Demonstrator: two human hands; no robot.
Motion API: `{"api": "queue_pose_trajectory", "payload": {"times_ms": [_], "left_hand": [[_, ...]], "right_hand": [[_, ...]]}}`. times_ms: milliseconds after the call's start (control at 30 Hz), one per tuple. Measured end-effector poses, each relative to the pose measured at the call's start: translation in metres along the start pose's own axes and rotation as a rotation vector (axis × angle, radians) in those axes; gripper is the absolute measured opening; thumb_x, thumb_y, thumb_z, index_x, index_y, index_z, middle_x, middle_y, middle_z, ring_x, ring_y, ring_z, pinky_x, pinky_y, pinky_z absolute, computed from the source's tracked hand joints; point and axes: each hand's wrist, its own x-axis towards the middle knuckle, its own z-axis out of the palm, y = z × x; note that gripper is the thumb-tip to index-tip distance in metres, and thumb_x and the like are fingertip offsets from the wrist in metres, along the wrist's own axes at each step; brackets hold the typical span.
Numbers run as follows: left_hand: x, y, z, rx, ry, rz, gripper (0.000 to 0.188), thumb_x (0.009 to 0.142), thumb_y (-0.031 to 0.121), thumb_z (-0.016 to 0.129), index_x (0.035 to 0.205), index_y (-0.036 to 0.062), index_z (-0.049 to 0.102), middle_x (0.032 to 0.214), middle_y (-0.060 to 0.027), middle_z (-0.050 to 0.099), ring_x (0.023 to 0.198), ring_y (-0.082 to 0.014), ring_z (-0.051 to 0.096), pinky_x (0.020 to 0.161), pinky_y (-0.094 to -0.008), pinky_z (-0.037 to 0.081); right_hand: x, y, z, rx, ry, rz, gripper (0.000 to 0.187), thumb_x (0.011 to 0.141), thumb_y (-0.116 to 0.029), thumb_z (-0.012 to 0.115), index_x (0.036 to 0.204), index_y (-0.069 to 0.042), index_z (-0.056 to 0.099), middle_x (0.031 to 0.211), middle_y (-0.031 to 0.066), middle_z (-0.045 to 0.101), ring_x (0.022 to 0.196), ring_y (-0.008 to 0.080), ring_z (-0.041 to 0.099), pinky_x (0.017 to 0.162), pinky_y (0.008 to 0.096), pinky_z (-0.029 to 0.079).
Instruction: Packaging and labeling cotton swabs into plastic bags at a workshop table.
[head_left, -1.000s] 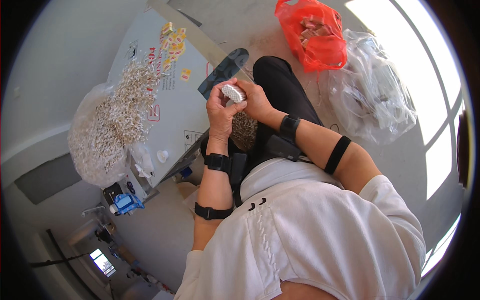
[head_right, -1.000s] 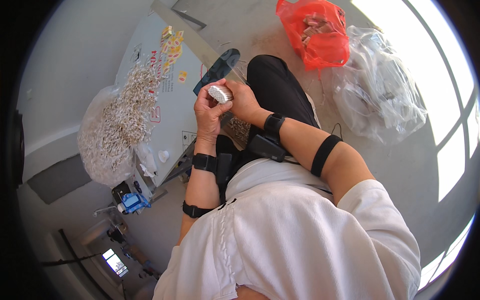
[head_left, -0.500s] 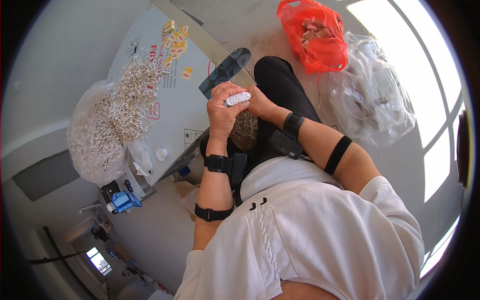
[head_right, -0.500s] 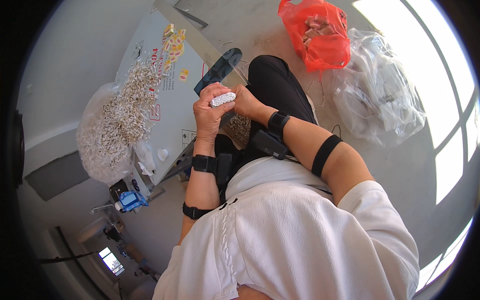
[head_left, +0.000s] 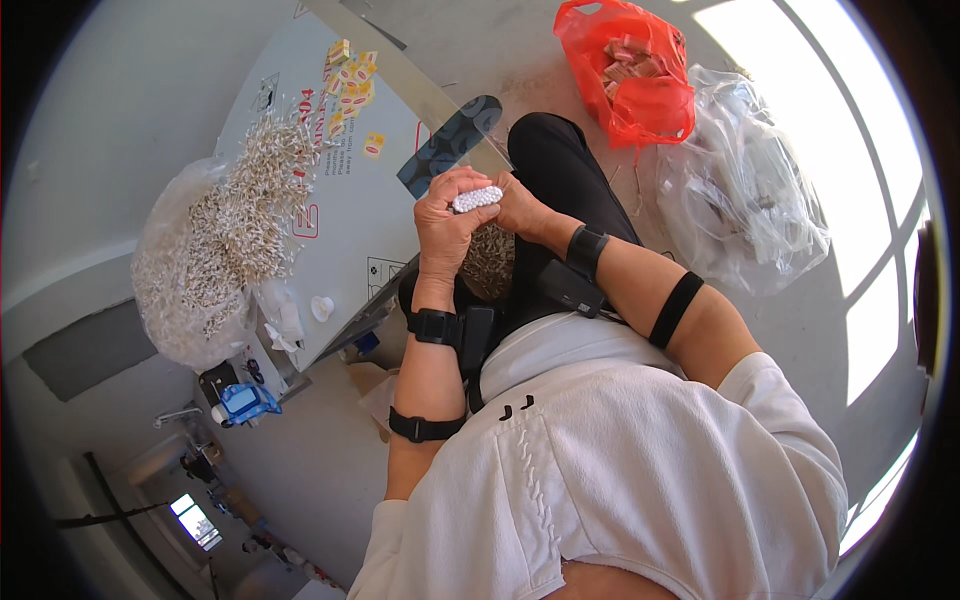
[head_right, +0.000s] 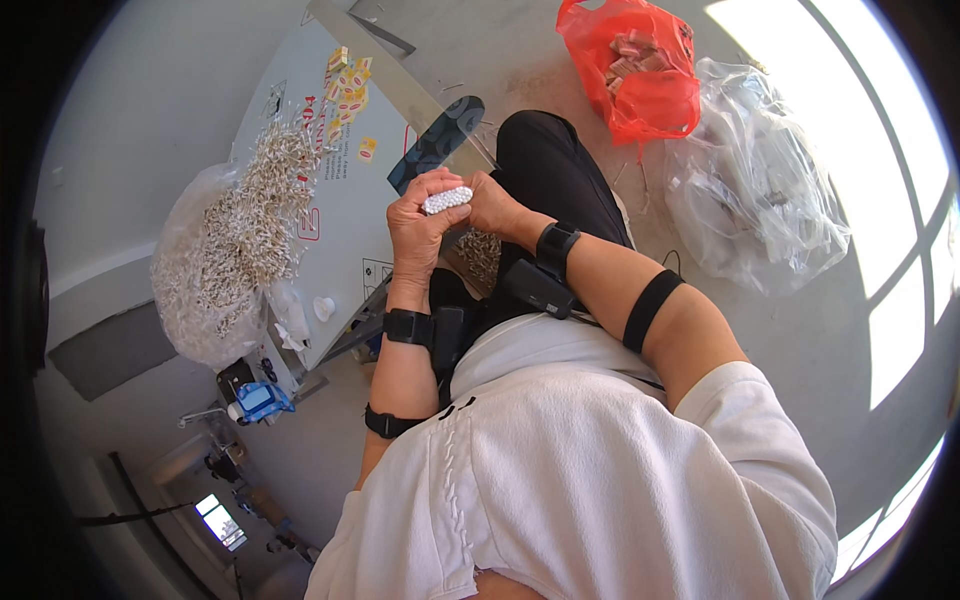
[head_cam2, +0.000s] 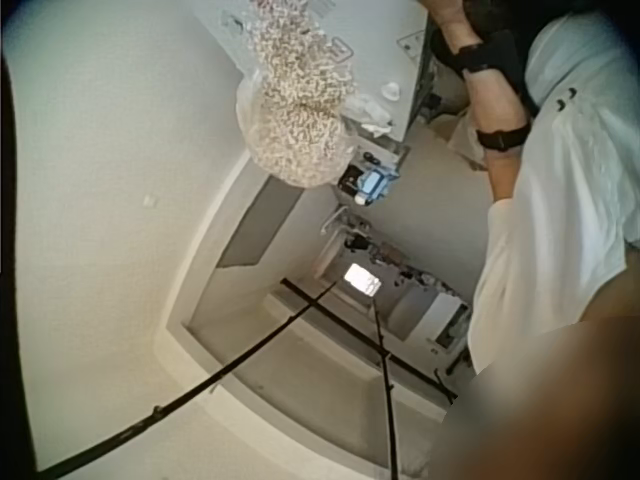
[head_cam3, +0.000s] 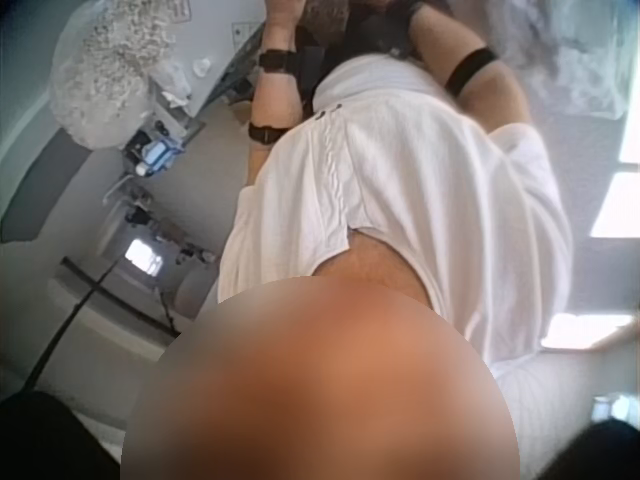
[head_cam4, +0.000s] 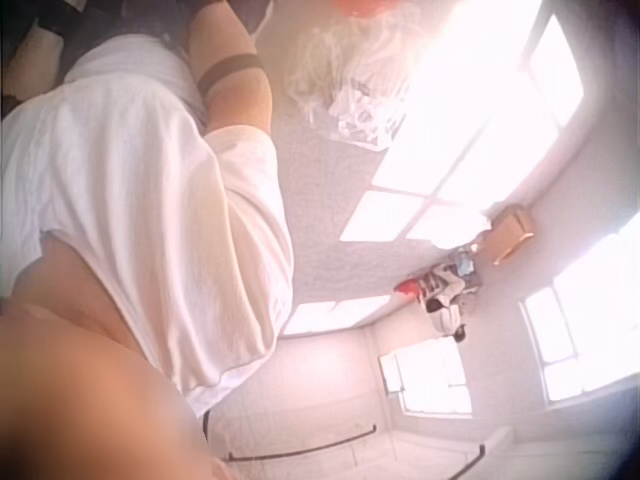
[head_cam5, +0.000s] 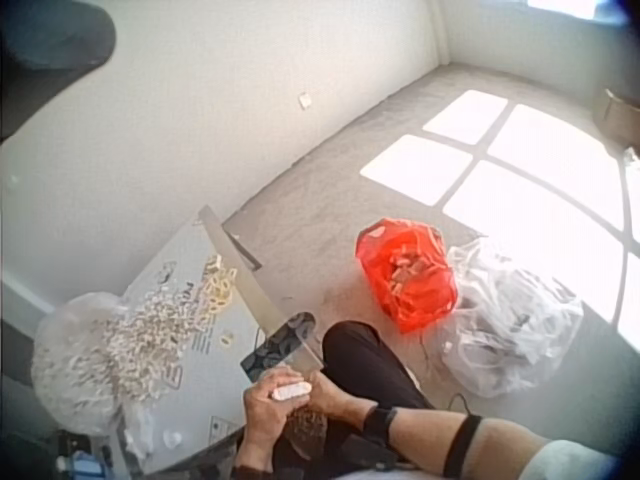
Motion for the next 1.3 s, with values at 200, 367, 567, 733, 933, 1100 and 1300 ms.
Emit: {"api": "queue_pose_trajectory", "payload": {"times_ms": [200, 367, 567, 733, 933, 1100, 1300], "left_hand": [[0.0, -0.001, -0.005, 0.02, 0.007, 0.029, 0.03, 0.062, -0.004, 0.079, 0.09, 0.0064, 0.072, 0.096, -0.0046, 0.07, 0.108, -0.0228, 0.06, 0.096, -0.0352, 0.046], [0.001, 0.0, -0.018, 0.033, 0.038, -0.003, 0.032, 0.064, -0.012, 0.073, 0.091, 0.0047, 0.072, 0.098, -0.0047, 0.07, 0.107, -0.0212, 0.06, 0.095, -0.0343, 0.047], [0.0, -0.002, -0.027, 0.173, 0.061, 0.072, 0.03, 0.062, -0.011, 0.074, 0.087, 0.006, 0.072, 0.099, -0.0047, 0.07, 0.112, -0.0236, 0.058, 0.1, -0.0367, 0.044], [0.0, -0.01, -0.027, 0.169, 0.1, 0.083, 0.03, 0.059, -0.007, 0.076, 0.085, 0.0089, 0.072, 0.097, -0.0043, 0.07, 0.109, -0.0254, 0.058, 0.098, -0.038, 0.044], [-0.001, -0.012, -0.027, 0.107, 0.103, 0.038, 0.031, 0.061, -0.011, 0.073, 0.086, 0.0069, 0.071, 0.098, -0.0052, 0.069, 0.104, -0.0218, 0.061, 0.093, -0.035, 0.048], [-0.002, -0.014, -0.026, 0.016, 0.127, -0.054, 0.028, 0.062, -0.011, 0.07, 0.086, 0.0048, 0.07, 0.095, -0.007, 0.069, 0.099, -0.0216, 0.063, 0.089, -0.0335, 0.049], [-0.002, -0.015, -0.028, -0.028, 0.095, -0.059, 0.029, 0.066, -0.016, 0.064, 0.088, 0.0017, 0.07, 0.1, -0.0074, 0.067, 0.089, -0.0145, 0.063, 0.076, -0.0275, 0.056]], "right_hand": [[0.001, -0.002, 0.002, -0.097, 0.013, -0.003, 0.023, 0.072, -0.011, 0.079, 0.092, -0.003, 0.071, 0.081, 0.0058, 0.07, 0.075, 0.0119, 0.064, 0.07, 0.0302, 0.05], [0.0, -0.01, 0.005, -0.424, 0.17, -0.21, 0.034, 0.067, -0.014, 0.08, 0.098, -0.006, 0.07, 0.088, 0.0113, 0.066, 0.08, 0.0246, 0.065, 0.073, 0.0345, 0.051], [-0.003, -0.027, 0.011, -0.499, 0.185, -0.206, 0.038, 0.065, -0.01, 0.078, 0.102, -0.005, 0.069, 0.09, 0.0113, 0.062, 0.076, 0.0223, 0.064, 0.069, 0.0324, 0.051], [-0.003, -0.025, 0.011, -0.357, 0.153, -0.098, 0.037, 0.068, -0.003, 0.076, 0.103, -0.001, 0.068, 0.091, 0.0077, 0.061, 0.074, 0.0151, 0.064, 0.067, 0.0274, 0.051], [-0.003, -0.026, 0.008, 0.127, 0.043, 0.108, 0.037, 0.072, 0.001, 0.073, 0.108, 0.004, 0.065, 0.09, 0.0088, 0.067, 0.08, 0.012, 0.065, 0.072, 0.0256, 0.053], [-0.004, -0.032, 0.012, 0.187, 0.059, 0.103, 0.035, 0.075, -0.003, 0.07, 0.109, 0.007, 0.064, 0.088, 0.0098, 0.069, 0.079, 0.0125, 0.065, 0.077, 0.0249, 0.052], [-0.004, -0.032, 0.012, 0.237, 0.054, 0.128, 0.029, 0.081, -0.007, 0.066, 0.106, 0.008, 0.066, 0.091, 0.0112, 0.069, 0.079, 0.013, 0.066, 0.077, 0.0243, 0.052]]}}
